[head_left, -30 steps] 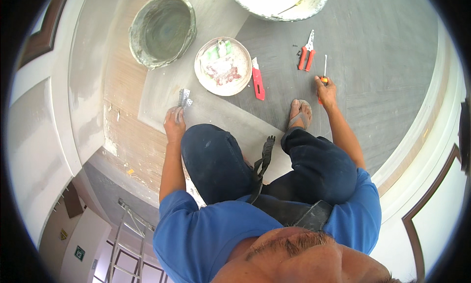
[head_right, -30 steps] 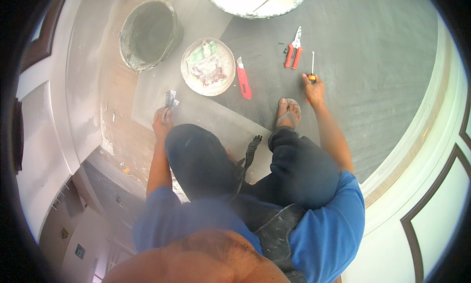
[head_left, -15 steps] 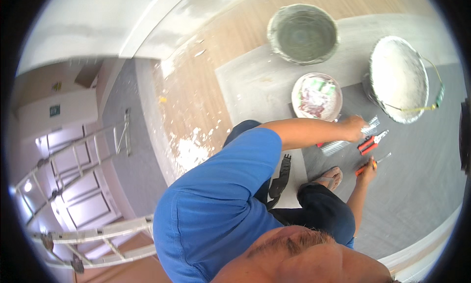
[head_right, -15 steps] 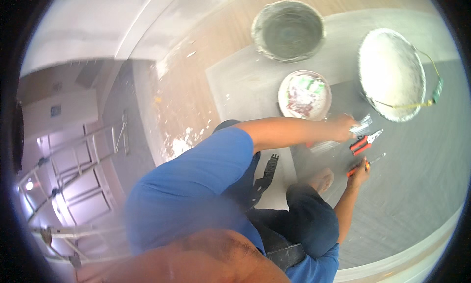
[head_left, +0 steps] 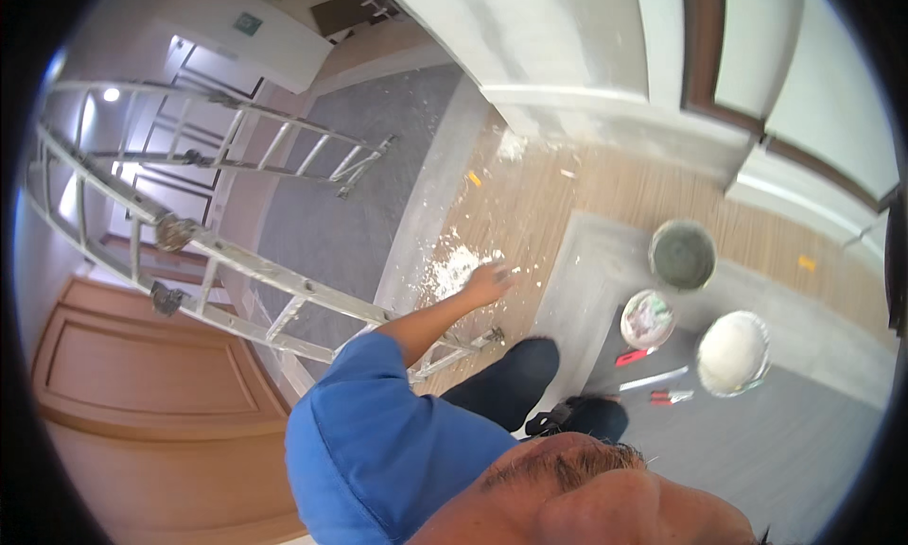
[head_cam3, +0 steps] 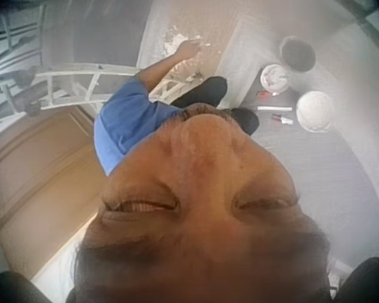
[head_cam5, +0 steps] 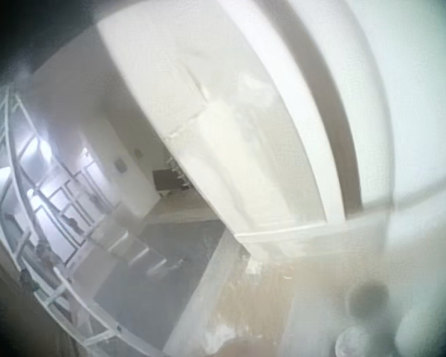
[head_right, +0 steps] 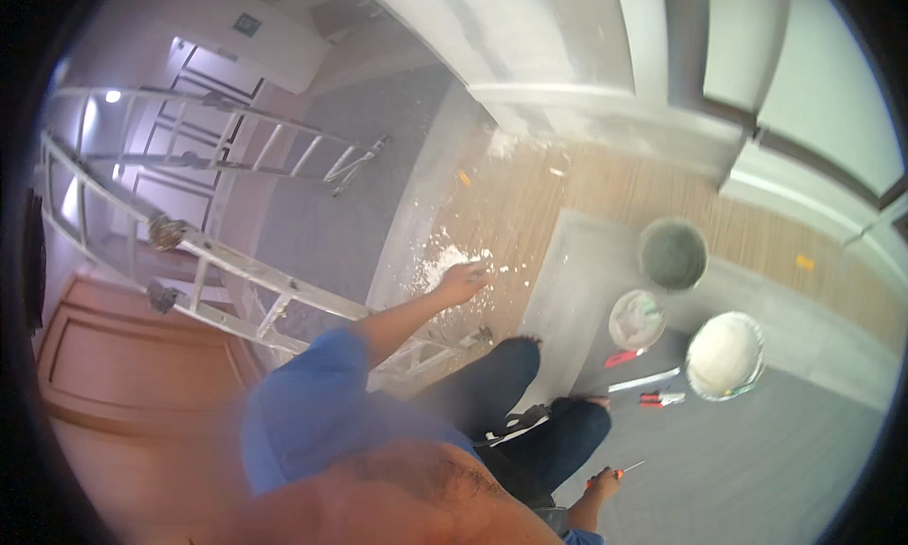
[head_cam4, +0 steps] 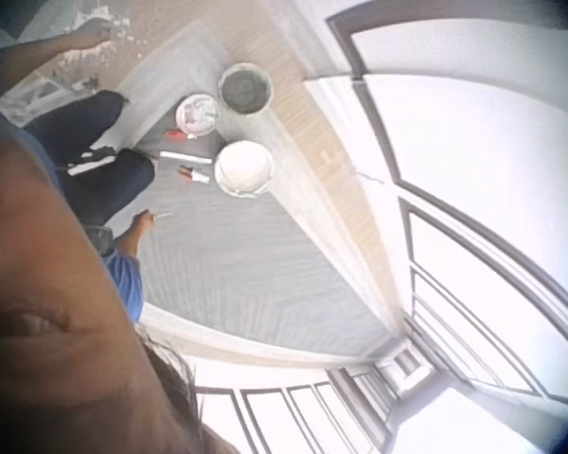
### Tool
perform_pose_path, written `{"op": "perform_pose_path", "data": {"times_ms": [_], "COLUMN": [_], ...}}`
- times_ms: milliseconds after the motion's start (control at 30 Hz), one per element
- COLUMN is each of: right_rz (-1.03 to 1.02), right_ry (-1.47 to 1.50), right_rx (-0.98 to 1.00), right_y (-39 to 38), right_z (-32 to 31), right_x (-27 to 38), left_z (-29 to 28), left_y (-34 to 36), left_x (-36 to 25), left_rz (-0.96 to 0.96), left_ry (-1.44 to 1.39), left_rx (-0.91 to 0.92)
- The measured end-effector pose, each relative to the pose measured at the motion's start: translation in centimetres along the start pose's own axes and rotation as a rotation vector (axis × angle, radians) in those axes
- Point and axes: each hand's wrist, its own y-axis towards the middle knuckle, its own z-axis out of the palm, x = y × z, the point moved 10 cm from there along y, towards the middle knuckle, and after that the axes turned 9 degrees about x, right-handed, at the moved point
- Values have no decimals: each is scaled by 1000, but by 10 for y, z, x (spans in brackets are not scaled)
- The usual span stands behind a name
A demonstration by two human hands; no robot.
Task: The person uses a screwdriver to fasten a perforated metal trim strip along the top edge of a wall. They work from a ladder, then descend and continue fastening the trim near the floor.
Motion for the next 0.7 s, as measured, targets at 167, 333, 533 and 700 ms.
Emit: {"op": "perform_pose_path", "data": {"times_ms": [167, 333, 533, 700], "right_rz": [-126, -304, -242, -86], "right_ry": [-177, -177, -70, -186], "right_rx": [225, 332, 270, 296], "right_y": [-248, -441, -601, -618], "right_z": [-81, -101, -13, 73], "right_x": [152, 212, 80, -43], "left_z": [-245, -427, -533, -524], "left_y": [-362, -649, -744, -687], "left_x": [124, 228, 442, 545], "left_rz": [-406, -768, -720, -611], "left_ry": [-36, 110, 198, 117], "left_rx": [-197, -634, -648, 70]}}
